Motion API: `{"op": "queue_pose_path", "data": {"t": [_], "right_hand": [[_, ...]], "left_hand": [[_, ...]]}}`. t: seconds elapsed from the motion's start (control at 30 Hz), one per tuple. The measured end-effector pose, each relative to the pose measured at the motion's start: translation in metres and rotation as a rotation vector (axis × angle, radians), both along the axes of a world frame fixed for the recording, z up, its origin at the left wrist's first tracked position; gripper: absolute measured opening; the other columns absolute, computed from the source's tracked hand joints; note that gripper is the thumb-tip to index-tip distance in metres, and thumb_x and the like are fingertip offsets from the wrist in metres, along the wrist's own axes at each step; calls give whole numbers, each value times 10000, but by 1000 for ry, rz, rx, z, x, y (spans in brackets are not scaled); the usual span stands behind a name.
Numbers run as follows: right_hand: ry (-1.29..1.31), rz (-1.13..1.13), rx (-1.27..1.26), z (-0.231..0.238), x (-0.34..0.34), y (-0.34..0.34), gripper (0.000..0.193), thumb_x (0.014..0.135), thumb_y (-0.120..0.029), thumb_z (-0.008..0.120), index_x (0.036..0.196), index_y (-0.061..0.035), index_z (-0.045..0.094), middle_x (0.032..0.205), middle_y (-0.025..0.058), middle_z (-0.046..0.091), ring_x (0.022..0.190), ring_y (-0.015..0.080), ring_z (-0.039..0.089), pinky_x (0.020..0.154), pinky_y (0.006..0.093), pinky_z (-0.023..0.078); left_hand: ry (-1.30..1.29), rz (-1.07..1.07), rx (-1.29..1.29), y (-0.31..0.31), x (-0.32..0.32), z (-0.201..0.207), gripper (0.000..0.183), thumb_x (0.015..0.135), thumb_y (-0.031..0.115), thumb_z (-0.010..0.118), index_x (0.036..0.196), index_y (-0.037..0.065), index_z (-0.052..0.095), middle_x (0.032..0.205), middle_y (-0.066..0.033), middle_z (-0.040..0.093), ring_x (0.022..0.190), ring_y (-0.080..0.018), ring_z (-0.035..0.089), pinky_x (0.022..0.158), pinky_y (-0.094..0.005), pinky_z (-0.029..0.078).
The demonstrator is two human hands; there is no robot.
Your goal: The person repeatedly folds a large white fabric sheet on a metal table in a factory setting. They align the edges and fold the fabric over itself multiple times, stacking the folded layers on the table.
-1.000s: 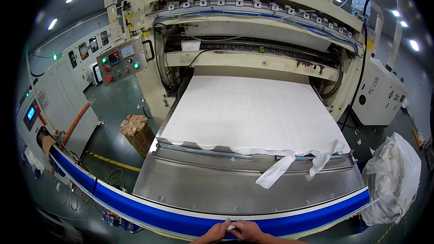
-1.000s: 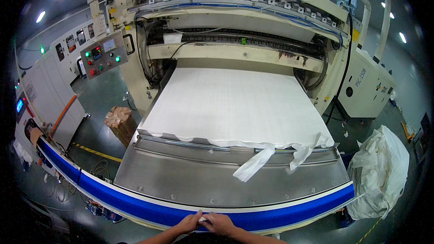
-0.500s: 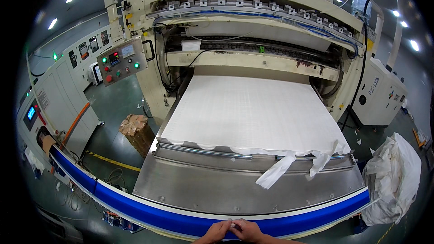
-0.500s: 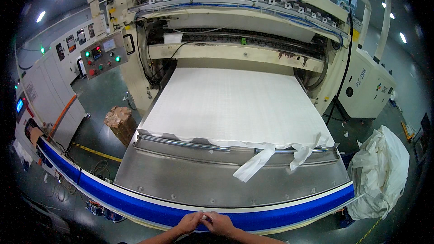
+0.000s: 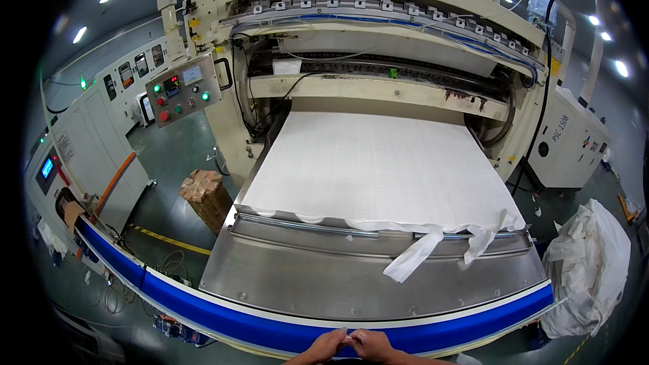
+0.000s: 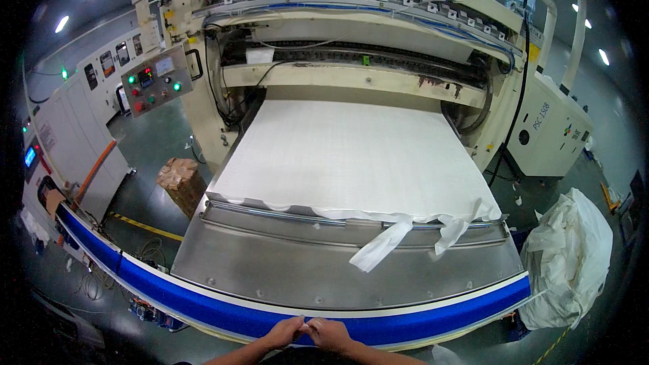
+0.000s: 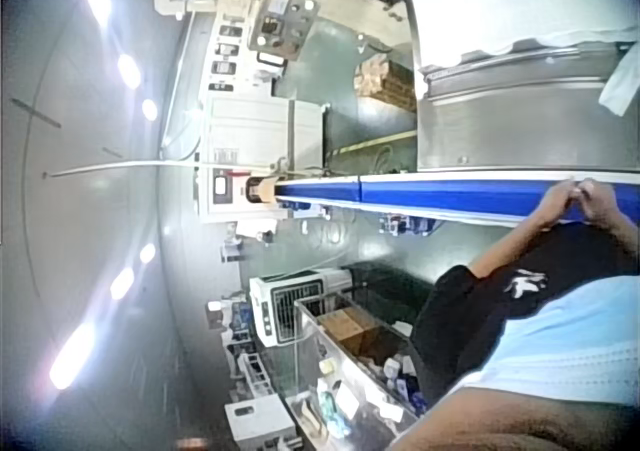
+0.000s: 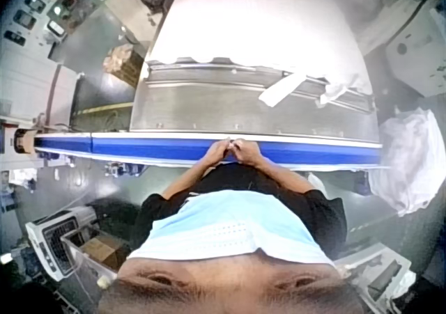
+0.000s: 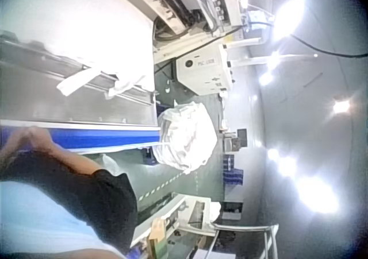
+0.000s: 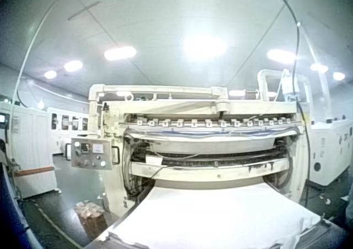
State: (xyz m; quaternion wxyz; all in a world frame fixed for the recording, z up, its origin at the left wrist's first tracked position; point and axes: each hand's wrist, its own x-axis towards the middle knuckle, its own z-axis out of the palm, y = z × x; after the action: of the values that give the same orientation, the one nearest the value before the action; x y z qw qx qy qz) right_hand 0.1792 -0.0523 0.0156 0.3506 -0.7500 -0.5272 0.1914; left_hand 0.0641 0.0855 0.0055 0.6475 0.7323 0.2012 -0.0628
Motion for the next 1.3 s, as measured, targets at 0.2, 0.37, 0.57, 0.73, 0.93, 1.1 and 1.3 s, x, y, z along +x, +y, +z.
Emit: {"op": "queue_pose_path", "data": {"t": [0.2, 0.37, 0.57, 0.73, 0.93, 1.1, 1.3], "right_hand": [[39, -6, 15, 16, 1, 0, 233, 885, -325, 571, 903, -99, 627, 827, 116, 647, 770, 306, 641, 624, 386, 508], [50, 101, -135, 12, 7, 1, 229, 896, -313, 551, 904, -97, 627, 845, 125, 652, 787, 315, 639, 654, 398, 504], [120, 29, -136, 2, 4, -1, 256, 900, -339, 542, 940, -100, 627, 886, 134, 652, 796, 319, 637, 667, 406, 500], [48, -35, 71, 9, 1, -1, 270, 885, -359, 568, 981, -114, 628, 910, 127, 649, 786, 314, 639, 643, 404, 507], [30, 150, -98, -1, 3, 1, 224, 892, -329, 559, 951, -124, 627, 894, 112, 650, 764, 319, 636, 619, 405, 506], [109, 86, -143, 11, 3, -4, 233, 906, -331, 530, 947, -119, 618, 894, 120, 645, 799, 330, 627, 660, 417, 500], [241, 80, -119, 18, 4, 4, 294, 939, -338, 469, 985, -75, 590, 935, 155, 624, 876, 340, 605, 730, 418, 481]], "left_hand": [[150, 109, -389, -8, 2, -3, 520, 983, 499, 261, 757, 111, 523, 663, 29, 430, 570, -107, 343, 533, -259, 267], [167, 51, -390, -7, -3, -8, 523, 985, 505, 254, 766, 112, 521, 667, 39, 418, 580, -110, 336, 540, -262, 276], [88, 68, -143, -8, -2, -2, 542, 987, 492, 256, 788, 76, 542, 679, 18, 450, 625, -130, 406, 581, -287, 340], [217, 70, -155, -5, 1, 6, 590, 977, 509, 257, 744, 51, 547, 668, -16, 494, 618, -147, 428, 576, -305, 351], [255, 84, -135, -6, -4, 4, 629, 965, 537, 242, 718, 43, 542, 660, -33, 502, 620, -168, 436, 593, -322, 364], [335, 14, -120, -5, 4, 18, 617, 970, 521, 240, 772, 37, 567, 688, -52, 519, 635, -173, 453, 626, -325, 380], [69, 251, -105, 2, -12, -10, 491, 995, 380, 318, 852, 3, 598, 739, -87, 602, 671, -173, 569, 635, -311, 461]]}}
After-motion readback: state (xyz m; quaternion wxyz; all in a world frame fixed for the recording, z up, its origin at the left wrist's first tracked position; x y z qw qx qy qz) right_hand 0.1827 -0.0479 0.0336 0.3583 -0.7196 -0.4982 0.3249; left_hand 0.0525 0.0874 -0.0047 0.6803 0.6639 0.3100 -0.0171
